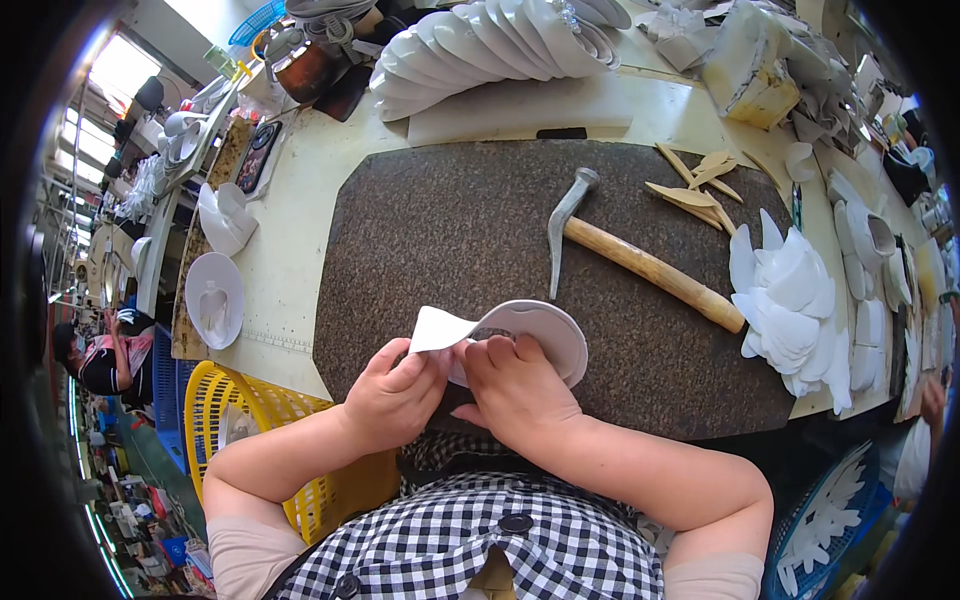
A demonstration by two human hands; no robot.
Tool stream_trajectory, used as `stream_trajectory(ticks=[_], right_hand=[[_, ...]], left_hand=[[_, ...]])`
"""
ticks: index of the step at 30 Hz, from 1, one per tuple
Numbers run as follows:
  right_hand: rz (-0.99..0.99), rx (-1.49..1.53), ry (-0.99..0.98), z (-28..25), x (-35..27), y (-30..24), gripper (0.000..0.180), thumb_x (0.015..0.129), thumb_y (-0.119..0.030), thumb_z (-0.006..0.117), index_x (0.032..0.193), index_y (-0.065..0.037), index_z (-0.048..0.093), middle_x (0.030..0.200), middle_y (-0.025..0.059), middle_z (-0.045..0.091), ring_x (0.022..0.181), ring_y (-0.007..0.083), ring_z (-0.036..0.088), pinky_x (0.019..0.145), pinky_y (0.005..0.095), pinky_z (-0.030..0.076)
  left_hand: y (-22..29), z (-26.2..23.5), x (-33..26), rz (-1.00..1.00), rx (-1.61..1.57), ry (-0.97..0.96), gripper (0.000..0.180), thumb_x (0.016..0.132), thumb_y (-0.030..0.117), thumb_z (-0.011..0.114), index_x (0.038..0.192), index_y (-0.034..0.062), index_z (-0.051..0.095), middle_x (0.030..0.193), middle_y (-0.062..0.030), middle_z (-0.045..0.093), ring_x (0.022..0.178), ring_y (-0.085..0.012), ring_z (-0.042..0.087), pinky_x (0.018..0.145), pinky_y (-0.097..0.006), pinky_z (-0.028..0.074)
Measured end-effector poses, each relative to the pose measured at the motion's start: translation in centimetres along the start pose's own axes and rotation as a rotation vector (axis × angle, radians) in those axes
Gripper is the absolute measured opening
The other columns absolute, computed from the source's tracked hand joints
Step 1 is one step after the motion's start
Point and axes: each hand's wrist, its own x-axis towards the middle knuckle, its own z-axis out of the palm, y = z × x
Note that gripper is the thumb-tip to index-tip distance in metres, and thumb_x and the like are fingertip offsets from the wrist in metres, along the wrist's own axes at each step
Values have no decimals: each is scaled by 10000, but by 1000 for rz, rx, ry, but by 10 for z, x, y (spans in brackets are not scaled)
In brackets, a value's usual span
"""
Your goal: Shaping and assembling white shoe components on a workbench using a hammer and hands.
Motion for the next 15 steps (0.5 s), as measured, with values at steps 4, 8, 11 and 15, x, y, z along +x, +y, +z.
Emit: stream_trajectory(ticks=[4, 8, 11, 15], right_hand=[[-53, -24, 47, 1, -4, 4, 574, 791, -385, 648, 1192, 16, 560, 1023, 57, 534, 935, 196, 500, 843, 336, 379], [-106, -61, 173, 0, -19, 8, 508, 785, -326, 655, 1144, 28, 588, 1022, 82, 550, 932, 214, 532, 840, 339, 415], [-99, -49, 203, -9, -18, 8, 320, 783, -199, 625, 986, 48, 624, 982, 100, 551, 935, 223, 533, 846, 317, 423], [-104, -21, 257, -1, -4, -2, 230, 811, -138, 546, 928, 42, 630, 1002, 109, 548, 947, 228, 545, 794, 315, 472]], left_hand=[[-4, 3, -3, 8, -9, -13, 339, 771, 191, 549, 1009, -29, 648, 1071, -99, 610, 1075, -213, 475, 867, -417, 445], [-5, 4, -4, 14, -32, 6, 338, 765, 185, 554, 1003, -36, 645, 1055, -96, 611, 1051, -203, 484, 801, -388, 447], [-1, -7, 4, 3, 35, -9, 344, 765, 169, 547, 1015, -45, 646, 990, -91, 618, 978, -201, 498, 735, -352, 431], [8, -17, 15, -50, -30, -107, 326, 764, 168, 538, 990, -42, 644, 832, -54, 589, 792, -178, 529, 601, -283, 410]])
